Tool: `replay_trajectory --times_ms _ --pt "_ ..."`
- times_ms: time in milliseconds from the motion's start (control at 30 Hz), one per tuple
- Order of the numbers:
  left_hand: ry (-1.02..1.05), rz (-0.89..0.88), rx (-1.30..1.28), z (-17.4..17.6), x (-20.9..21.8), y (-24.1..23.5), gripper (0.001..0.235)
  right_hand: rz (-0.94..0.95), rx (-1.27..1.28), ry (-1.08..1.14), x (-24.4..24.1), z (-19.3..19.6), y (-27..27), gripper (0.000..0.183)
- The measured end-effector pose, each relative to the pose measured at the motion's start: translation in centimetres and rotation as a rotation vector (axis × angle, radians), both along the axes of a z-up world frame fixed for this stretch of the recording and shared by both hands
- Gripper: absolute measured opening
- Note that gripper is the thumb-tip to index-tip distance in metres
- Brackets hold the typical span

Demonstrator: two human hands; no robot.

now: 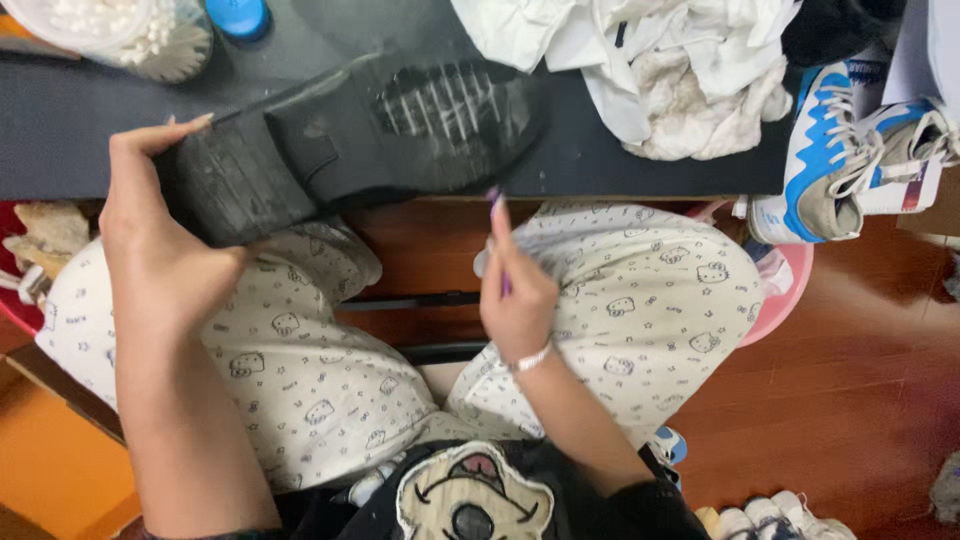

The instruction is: The person cleans the sole of a black shoe using a purple brush, a white cloth, and cotton swabs. The person scrubs the sole, wipes it with a cloth, and uses cotton swabs to clean the grooves.

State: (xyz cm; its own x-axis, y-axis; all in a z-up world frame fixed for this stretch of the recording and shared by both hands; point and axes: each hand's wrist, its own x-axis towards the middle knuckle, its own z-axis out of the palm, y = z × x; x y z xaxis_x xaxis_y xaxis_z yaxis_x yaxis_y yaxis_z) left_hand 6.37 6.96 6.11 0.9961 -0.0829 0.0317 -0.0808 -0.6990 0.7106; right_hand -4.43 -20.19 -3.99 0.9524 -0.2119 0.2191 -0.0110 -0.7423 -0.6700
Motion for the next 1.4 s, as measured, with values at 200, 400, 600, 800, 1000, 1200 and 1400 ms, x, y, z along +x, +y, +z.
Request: replay_trajectory --times_ms 200,400,600,800,1000,1200,1400 --pt "-0.033 -0.004 0.057 -0.1 0.2 0.0 0.071 -0.06 0.065 0.079 0.8 0.1 -2.7 0.041" --pt "-0.072 -0.02 0.037 0.0 0.1 -0.2 0.071 -0.086 0.065 0.041 2.1 -0.4 -3.5 0.04" --pt "-0.058 -0.007 0.058 -0.1 0.2 -0.3 0.073 -0.142 0.136 0.122 2.0 0.3 -3.4 0.043" --pt "-0.059 -0.005 0.026 -0.4 0.0 -0.4 0.071 -0.151 0.128 0.14 0.1 0.3 -3.6 0.043" --pt "-0.114 -0.023 0.079 0.0 0.1 -0.8 0.076 -0.133 0.12 0.159 0.5 -0.4 -2.9 0.04" --pt "-0.106 -0.034 0.05 0.3 0.0 -0.7 0.077 0.149 -0.05 -0.041 -1.7 1.5 2.5 0.042" --pt "-0.063 -0.01 0.03 -0.4 -0.3 -0.4 0.078 0.058 -0.126 -0.068 -0.8 0.7 -0.7 0.046"
